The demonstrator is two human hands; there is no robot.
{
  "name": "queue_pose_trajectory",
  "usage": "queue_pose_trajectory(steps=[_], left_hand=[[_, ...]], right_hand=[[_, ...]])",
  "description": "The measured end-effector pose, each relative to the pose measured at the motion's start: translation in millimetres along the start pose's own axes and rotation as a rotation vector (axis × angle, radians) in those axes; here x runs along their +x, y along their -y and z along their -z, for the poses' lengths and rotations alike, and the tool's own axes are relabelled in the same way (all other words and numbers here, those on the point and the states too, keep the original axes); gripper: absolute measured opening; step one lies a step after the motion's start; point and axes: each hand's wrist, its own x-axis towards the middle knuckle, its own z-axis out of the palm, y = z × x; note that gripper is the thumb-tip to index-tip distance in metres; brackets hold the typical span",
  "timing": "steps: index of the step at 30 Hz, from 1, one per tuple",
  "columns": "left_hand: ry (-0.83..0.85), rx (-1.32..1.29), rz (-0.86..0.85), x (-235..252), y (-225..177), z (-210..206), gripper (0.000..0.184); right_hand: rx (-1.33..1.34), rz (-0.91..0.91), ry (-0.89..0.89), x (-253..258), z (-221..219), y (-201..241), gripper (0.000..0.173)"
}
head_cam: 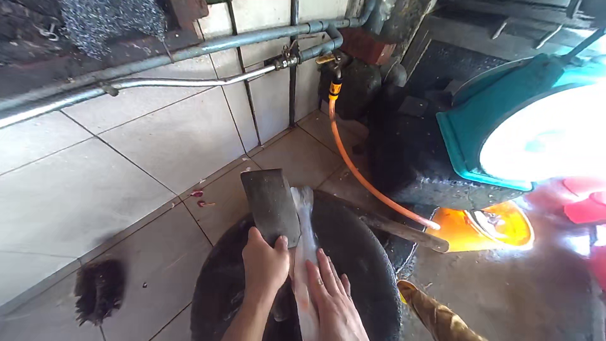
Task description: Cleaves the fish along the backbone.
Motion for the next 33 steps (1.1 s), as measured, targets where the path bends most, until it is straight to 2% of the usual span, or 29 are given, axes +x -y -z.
queue_pose_trajectory(steps=[7,12,17,22,29,33], left_hand=[[-0.017,0.033,-0.07,-2,-4,0,0.046],[0.016,0.033,0.026,16,-17,-6,0.045],[0.028,0.024,0.003,11,-15,-2,0.043],[0.022,-0.009,0.066,26,-24,-11,0.045],[0.09,0.081,0.061,18,-28,-2,0.045],[0.04,0.037,0.094,34,-38,-14,0.051]], right_hand=[[0.053,0.001,-0.011,-1,1,-2,0.118],[0.038,0.018,-0.041,-1,-3,-4,0.119],[0.025,0.012,-0.048,-1,-4,-3,0.12],[0.023,0.017,-0.065,0,-6,-4,0.12],[0.041,0.016,-0.075,-1,-4,-4,0.117],[0.0,-0.032,-0.03,2,0,2,0.121]])
